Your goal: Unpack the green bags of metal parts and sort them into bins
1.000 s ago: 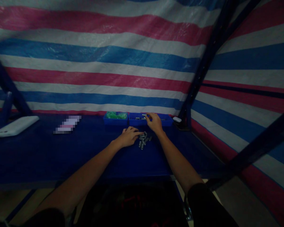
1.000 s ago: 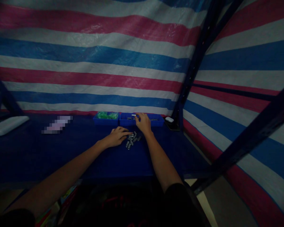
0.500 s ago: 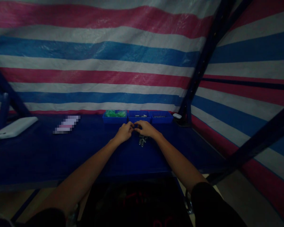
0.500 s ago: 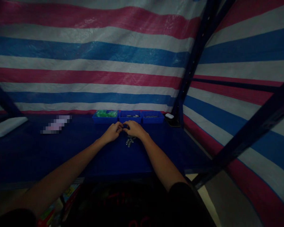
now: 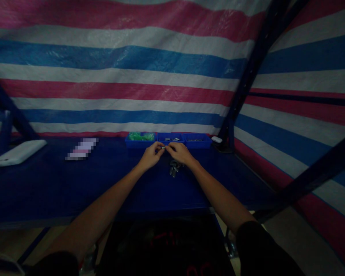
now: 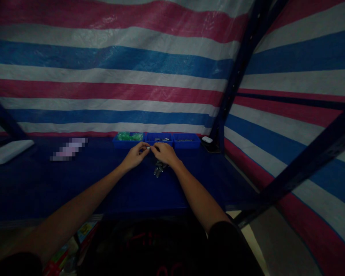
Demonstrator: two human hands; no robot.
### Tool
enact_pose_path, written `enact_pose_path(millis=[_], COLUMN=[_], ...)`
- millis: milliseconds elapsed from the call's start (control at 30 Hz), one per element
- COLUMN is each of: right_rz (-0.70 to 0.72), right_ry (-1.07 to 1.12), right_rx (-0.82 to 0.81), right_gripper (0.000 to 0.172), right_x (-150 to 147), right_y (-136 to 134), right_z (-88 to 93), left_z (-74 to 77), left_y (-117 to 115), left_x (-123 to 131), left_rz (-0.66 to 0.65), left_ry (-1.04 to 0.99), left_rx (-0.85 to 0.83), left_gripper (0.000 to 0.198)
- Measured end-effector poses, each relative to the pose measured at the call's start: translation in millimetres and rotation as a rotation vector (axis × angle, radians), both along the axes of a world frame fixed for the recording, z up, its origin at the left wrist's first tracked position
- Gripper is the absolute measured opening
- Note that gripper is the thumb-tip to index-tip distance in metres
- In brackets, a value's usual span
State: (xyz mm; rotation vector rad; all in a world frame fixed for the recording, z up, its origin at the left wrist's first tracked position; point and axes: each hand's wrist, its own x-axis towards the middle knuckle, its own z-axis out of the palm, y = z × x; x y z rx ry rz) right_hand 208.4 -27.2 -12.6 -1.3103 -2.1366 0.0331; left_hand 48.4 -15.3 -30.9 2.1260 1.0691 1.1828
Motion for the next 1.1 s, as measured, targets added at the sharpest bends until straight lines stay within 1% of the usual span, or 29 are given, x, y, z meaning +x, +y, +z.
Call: enact_pose_path(millis=[67,167,267,333,433,500,533,600,633,700,733,800,867,933,1033,1100], right_rz=[0.017,0.050,0.087,0.112,0.111,0.055,-0.002,-0.156,-0.236,-0.359,-0.393,-0.406,-0.344,-0.205,0.006,0.091], right_ry=[0.023,0.075,0.087,0.065,0.069,0.121,0.150,0.167,0.146,0.069,0.028,-0.024,-0.030,-0.016,0.002,0.008], right_rx=[-0.007,-0.008,0.003,0.008,0.036,0.116,0.167,0.233,0.228,0.150,0.096,0.005,-0.055,-0.121,-0.180,-0.169], right_gripper=[0.031,0.024,0.023,0.019,0.017,0.019,0.021,0.026,0.028,0.031,0.034,0.036,0.034,0.032,0.025,0.019], right_x=[1,1,1,2,6,11,13,18,21,27,30,35,37,35,24,15], right_y=[0,0,-2,-4,-8,-8,-6,1,6,15,19,21,18,12,5,3], right_z=[0.2,-0.8,0.0,3.3,12.5,19.7,22.6,25.7,25.5,21.5,18.2,11.0,5.3,2.2,0.2,-1.1], left_z=[2.3,5.1,5.1,2.9,-2.0,-4.2,-4.8,-4.8,-4.4,-3.6,-3.2,-2.9,-3.2,-4.1,-5.5,-5.0], left_y=[-2,-5,-5,-4,-4,-7,-9,-13,-15,-18,-18,-17,-14,-11,-5,0], left_x=[0,1,1,2,4,6,6,7,7,7,6,5,4,3,1,-1], left_rz=[0.026,0.064,0.089,0.066,-0.016,-0.101,-0.157,-0.258,-0.293,-0.311,-0.296,-0.244,-0.169,-0.112,-0.116,-0.122], left_ry=[0.011,0.000,0.027,0.048,0.040,0.092,0.154,0.300,0.363,0.451,0.478,0.523,0.550,0.547,0.468,0.369], left_rx=[0.012,-0.023,-0.042,-0.054,-0.135,-0.153,-0.125,-0.007,0.054,0.127,0.136,0.123,0.098,0.067,-0.034,-0.113], left_gripper=[0.022,0.024,0.027,0.030,0.030,0.030,0.029,0.026,0.023,0.020,0.019,0.016,0.015,0.012,0.009,0.010])
